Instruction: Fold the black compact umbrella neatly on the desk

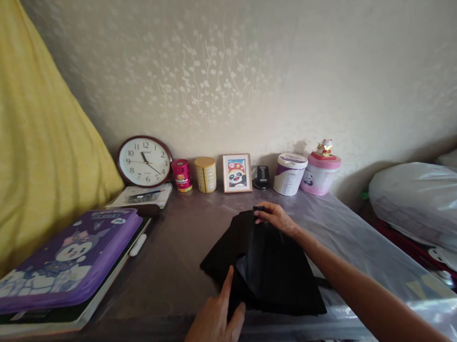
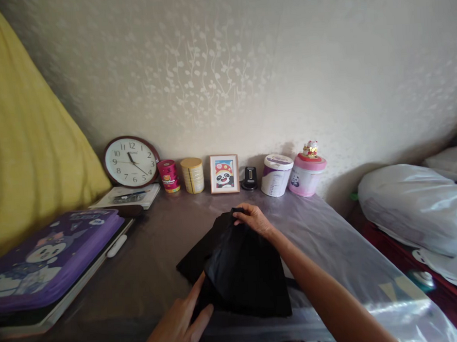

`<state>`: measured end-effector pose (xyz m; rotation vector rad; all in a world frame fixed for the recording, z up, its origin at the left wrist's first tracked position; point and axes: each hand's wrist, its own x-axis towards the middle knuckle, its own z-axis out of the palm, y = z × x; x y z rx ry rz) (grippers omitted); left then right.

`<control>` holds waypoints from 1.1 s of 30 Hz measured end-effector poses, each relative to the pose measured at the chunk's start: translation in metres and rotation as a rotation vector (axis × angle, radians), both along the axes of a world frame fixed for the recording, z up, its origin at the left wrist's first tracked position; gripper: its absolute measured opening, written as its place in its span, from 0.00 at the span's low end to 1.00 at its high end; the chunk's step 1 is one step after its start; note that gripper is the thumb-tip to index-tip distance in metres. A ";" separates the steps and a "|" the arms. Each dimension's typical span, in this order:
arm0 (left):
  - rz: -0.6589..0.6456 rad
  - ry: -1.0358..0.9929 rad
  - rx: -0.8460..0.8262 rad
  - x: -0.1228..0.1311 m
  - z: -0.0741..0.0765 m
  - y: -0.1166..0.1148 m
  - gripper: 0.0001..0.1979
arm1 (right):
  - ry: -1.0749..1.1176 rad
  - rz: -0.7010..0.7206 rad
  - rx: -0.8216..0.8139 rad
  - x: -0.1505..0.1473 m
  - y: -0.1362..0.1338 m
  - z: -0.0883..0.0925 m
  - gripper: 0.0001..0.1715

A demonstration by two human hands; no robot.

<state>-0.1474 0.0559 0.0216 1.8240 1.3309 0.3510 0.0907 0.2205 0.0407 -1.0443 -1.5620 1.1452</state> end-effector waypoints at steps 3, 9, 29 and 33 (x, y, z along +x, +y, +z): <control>-0.008 -0.044 0.038 -0.001 0.000 0.000 0.35 | -0.082 -0.008 0.040 -0.008 0.006 -0.004 0.16; 0.010 -0.036 0.037 -0.002 -0.002 -0.001 0.34 | -0.319 -0.029 0.053 -0.016 0.014 -0.011 0.12; -0.061 -0.069 0.220 -0.006 -0.005 -0.005 0.41 | -0.895 -0.109 0.210 -0.033 0.014 0.000 0.08; -0.133 0.006 0.195 -0.005 -0.003 -0.002 0.37 | -0.911 -0.120 0.239 -0.036 0.014 -0.002 0.07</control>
